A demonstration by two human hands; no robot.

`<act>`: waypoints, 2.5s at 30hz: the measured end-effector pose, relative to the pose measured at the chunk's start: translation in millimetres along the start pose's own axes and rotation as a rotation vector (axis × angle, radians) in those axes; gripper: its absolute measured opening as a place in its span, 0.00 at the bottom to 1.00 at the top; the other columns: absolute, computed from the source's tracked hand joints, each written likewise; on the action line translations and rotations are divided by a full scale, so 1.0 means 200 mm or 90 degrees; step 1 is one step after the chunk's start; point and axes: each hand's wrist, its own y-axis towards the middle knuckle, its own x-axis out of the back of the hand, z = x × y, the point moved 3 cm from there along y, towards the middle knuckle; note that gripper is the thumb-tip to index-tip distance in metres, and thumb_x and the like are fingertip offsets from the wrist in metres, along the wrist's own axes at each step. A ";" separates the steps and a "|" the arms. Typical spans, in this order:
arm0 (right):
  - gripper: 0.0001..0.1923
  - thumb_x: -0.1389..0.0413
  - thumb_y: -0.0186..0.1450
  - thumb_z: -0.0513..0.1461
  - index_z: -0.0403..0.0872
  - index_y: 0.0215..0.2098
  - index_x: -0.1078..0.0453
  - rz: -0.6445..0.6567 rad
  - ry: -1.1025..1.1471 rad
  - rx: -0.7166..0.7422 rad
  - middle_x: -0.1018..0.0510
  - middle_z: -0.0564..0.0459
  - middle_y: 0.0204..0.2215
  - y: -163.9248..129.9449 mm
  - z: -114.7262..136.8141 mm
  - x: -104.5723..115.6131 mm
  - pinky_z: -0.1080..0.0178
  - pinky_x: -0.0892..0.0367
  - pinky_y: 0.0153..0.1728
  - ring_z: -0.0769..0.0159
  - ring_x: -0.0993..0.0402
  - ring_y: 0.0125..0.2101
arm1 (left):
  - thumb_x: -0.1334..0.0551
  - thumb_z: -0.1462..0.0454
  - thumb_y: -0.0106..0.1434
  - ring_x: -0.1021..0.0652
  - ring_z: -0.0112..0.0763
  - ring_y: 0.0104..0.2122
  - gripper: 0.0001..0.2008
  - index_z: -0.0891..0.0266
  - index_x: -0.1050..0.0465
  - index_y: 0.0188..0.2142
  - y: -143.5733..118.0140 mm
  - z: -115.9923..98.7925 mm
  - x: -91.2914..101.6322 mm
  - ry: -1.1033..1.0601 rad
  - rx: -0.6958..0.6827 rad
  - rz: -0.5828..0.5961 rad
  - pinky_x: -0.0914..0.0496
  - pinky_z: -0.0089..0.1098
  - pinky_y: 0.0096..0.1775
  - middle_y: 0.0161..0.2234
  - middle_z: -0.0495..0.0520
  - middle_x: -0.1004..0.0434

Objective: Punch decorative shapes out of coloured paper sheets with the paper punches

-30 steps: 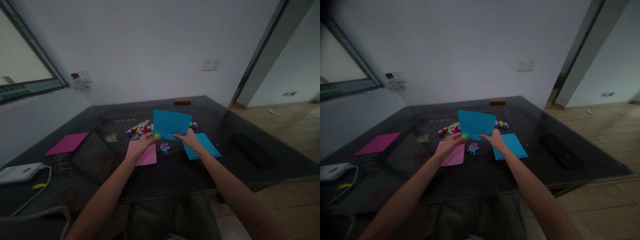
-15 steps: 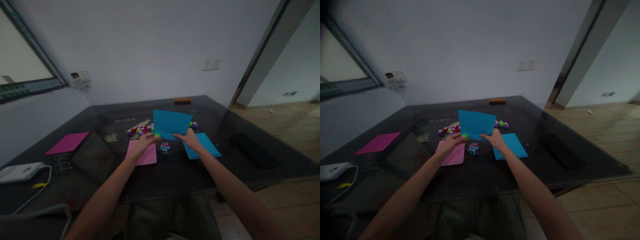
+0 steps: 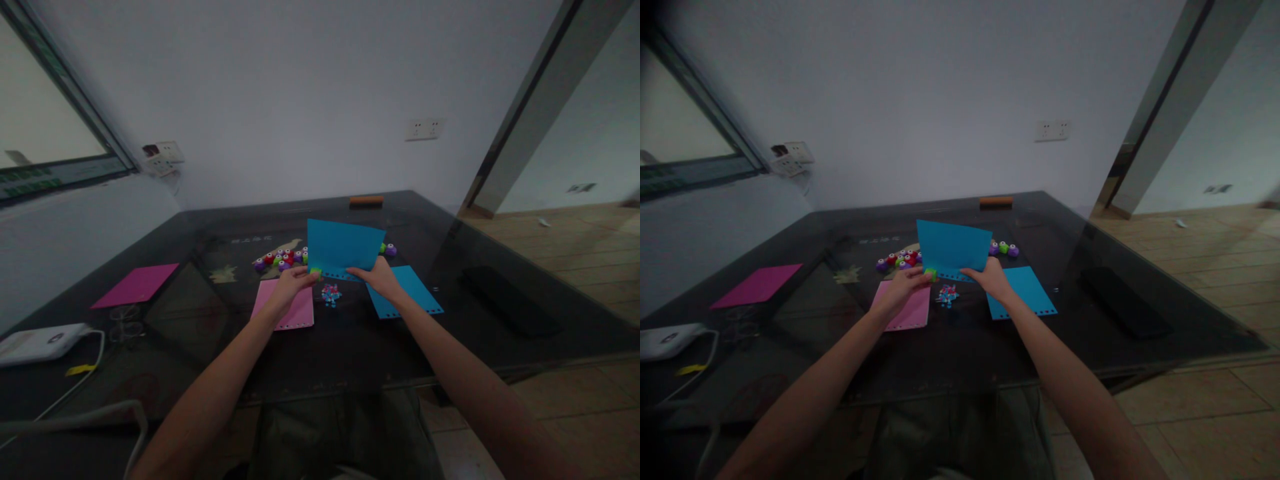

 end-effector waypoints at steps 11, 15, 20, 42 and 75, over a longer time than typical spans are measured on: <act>0.17 0.38 0.51 0.43 0.45 0.37 0.27 -0.008 0.022 -0.002 0.22 0.46 0.38 0.01 -0.03 0.00 0.49 0.35 0.50 0.52 0.29 0.45 | 0.35 0.58 0.51 0.24 0.37 0.37 0.17 0.66 0.25 0.40 0.00 0.01 -0.01 -0.006 -0.001 -0.026 0.33 0.38 0.44 0.41 0.60 0.23; 0.16 0.38 0.51 0.43 0.44 0.37 0.27 -0.004 0.019 0.003 0.22 0.46 0.37 0.01 -0.02 0.00 0.48 0.35 0.49 0.52 0.29 0.45 | 0.34 0.59 0.51 0.24 0.37 0.38 0.18 0.66 0.25 0.40 0.00 0.00 -0.01 -0.006 -0.001 -0.036 0.32 0.38 0.44 0.41 0.61 0.23; 0.16 0.38 0.51 0.43 0.45 0.37 0.28 -0.009 0.012 -0.008 0.22 0.46 0.37 0.01 -0.02 0.01 0.48 0.35 0.49 0.52 0.28 0.44 | 0.34 0.59 0.51 0.24 0.38 0.38 0.18 0.67 0.24 0.39 0.00 0.00 -0.02 -0.008 0.002 -0.048 0.32 0.39 0.44 0.40 0.61 0.23; 0.29 0.34 0.46 0.43 0.48 0.46 0.32 0.072 0.137 -0.104 0.25 0.47 0.44 0.03 0.01 0.18 0.49 0.31 0.45 0.52 0.27 0.43 | 0.32 0.60 0.47 0.23 0.36 0.34 0.16 0.67 0.24 0.35 -0.04 0.01 -0.16 -0.065 0.029 -0.050 0.31 0.36 0.42 0.34 0.57 0.21; 0.27 0.37 0.49 0.45 0.45 0.46 0.33 0.007 0.048 -0.102 0.26 0.43 0.45 0.06 -0.07 0.20 0.47 0.33 0.46 0.50 0.29 0.44 | 0.34 0.59 0.51 0.23 0.36 0.38 0.19 0.66 0.28 0.42 -0.03 -0.01 -0.09 0.031 0.054 0.051 0.32 0.37 0.45 0.40 0.60 0.23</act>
